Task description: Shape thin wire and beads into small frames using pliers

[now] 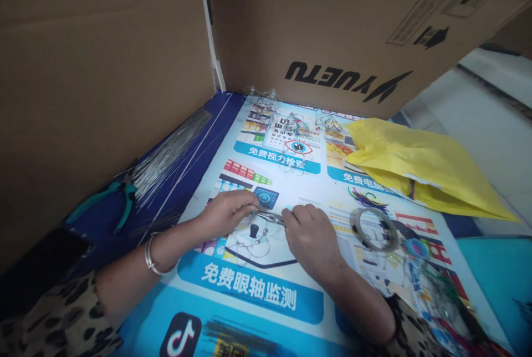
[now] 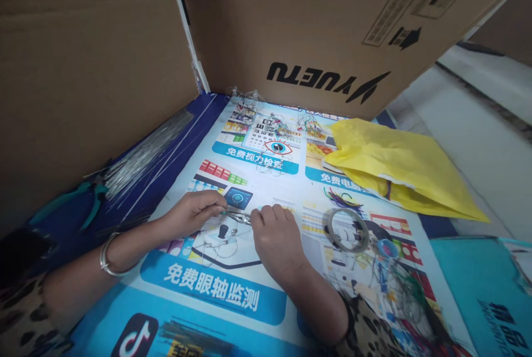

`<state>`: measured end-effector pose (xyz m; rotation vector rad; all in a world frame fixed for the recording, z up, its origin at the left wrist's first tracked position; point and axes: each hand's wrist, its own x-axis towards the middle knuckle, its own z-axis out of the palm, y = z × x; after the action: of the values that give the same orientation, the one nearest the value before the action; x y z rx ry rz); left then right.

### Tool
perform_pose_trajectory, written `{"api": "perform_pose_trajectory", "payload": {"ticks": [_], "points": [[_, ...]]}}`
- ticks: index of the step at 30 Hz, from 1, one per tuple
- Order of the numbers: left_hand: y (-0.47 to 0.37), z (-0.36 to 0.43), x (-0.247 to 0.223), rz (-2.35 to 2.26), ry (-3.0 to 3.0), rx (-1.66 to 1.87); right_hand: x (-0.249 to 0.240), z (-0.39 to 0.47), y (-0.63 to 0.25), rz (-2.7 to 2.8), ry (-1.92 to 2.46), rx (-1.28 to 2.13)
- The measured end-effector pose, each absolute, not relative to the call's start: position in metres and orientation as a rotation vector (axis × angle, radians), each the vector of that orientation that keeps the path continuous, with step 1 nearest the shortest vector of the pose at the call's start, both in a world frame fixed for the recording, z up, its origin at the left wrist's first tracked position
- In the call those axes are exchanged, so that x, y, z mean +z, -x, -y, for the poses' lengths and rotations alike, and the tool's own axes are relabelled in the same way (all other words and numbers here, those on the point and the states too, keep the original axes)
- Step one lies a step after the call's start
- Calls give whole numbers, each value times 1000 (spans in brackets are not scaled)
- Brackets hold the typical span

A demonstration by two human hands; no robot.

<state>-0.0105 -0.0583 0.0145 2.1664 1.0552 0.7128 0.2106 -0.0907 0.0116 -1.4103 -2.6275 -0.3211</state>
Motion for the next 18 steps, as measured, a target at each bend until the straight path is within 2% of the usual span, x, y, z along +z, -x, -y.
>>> {"api": "perform_pose_trajectory", "payload": {"ticks": [18], "points": [[9, 61, 13, -985, -2223, 741, 15, 89, -208, 2613, 1415, -320]]}}
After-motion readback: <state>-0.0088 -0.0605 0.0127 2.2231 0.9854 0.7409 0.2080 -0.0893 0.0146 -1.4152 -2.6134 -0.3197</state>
